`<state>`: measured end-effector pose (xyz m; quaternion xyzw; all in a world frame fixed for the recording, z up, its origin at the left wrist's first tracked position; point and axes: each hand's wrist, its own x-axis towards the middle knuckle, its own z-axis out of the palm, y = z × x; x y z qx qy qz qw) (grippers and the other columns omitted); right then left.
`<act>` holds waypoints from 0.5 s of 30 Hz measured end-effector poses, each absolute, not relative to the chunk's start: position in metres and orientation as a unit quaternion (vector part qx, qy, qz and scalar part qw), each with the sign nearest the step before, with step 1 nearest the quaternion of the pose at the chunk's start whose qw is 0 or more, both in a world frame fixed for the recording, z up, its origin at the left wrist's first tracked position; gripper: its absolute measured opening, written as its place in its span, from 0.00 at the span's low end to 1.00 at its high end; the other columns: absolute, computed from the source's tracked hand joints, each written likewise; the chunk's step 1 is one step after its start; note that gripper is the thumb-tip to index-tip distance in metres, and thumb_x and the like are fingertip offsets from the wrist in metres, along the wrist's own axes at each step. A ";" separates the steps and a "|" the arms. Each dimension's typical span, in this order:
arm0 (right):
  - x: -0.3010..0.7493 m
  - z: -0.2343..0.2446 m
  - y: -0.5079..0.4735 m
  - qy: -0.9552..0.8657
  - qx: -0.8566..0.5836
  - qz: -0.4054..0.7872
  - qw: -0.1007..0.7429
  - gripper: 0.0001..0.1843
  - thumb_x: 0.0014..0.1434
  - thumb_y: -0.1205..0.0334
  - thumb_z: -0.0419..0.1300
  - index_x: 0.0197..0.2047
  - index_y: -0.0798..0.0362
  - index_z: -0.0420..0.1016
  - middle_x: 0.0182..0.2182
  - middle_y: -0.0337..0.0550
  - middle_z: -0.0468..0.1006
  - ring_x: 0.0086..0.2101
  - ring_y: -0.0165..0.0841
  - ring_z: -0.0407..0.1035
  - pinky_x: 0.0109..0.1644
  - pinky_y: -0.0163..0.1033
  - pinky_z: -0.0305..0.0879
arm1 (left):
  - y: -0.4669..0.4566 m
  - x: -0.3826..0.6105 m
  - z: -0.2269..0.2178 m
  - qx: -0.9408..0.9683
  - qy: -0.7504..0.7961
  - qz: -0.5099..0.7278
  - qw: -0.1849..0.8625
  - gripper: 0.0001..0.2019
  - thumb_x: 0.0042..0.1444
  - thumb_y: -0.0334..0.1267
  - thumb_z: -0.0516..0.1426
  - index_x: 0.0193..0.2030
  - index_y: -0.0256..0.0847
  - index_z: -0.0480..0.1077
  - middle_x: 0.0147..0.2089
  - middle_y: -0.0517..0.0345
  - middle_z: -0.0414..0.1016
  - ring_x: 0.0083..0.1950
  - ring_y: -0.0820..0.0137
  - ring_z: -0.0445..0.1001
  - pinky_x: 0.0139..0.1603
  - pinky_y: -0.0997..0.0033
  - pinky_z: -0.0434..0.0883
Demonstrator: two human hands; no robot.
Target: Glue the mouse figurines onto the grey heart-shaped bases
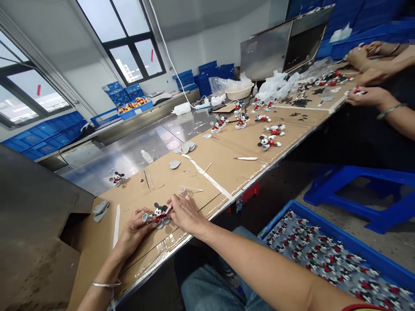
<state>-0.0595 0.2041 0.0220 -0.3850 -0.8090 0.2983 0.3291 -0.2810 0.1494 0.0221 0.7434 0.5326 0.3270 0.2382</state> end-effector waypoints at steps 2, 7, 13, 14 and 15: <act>-0.060 0.021 0.204 -0.811 -0.385 0.293 0.329 0.15 0.56 0.72 0.62 0.46 0.53 0.66 0.40 0.44 0.81 0.45 0.41 0.72 0.51 0.46 0.57 | 0.148 -0.281 0.023 0.741 0.541 0.323 0.232 0.08 0.60 0.45 0.59 0.41 0.51 0.81 0.42 0.55 0.75 0.51 0.59 0.62 0.56 0.57 0.58; -0.060 0.020 0.205 -0.814 -0.390 0.285 0.323 0.15 0.56 0.71 0.63 0.46 0.54 0.67 0.41 0.46 0.81 0.45 0.42 0.73 0.51 0.47 0.57 | 0.147 -0.281 0.022 0.734 0.559 0.316 0.219 0.10 0.59 0.47 0.60 0.41 0.51 0.81 0.42 0.54 0.74 0.49 0.59 0.63 0.53 0.57 0.60; -0.058 0.027 0.202 -0.817 -0.393 0.284 0.312 0.15 0.56 0.72 0.63 0.46 0.55 0.67 0.41 0.45 0.82 0.46 0.42 0.73 0.52 0.46 0.56 | 0.147 -0.278 0.025 0.729 0.566 0.312 0.223 0.10 0.59 0.47 0.60 0.39 0.50 0.81 0.39 0.55 0.73 0.47 0.59 0.62 0.52 0.58 0.60; -0.058 0.028 0.201 -0.818 -0.393 0.284 0.310 0.16 0.55 0.73 0.63 0.46 0.55 0.67 0.41 0.45 0.82 0.46 0.42 0.73 0.52 0.46 0.56 | 0.146 -0.278 0.025 0.729 0.567 0.310 0.225 0.10 0.59 0.47 0.60 0.39 0.50 0.81 0.38 0.55 0.73 0.46 0.60 0.62 0.52 0.58 0.60; -0.057 0.030 0.201 -0.818 -0.394 0.284 0.307 0.16 0.55 0.73 0.63 0.46 0.55 0.66 0.41 0.45 0.81 0.46 0.42 0.73 0.52 0.46 0.56 | 0.146 -0.278 0.026 0.729 0.568 0.308 0.228 0.09 0.59 0.47 0.60 0.39 0.50 0.81 0.38 0.55 0.72 0.46 0.60 0.62 0.51 0.58 0.60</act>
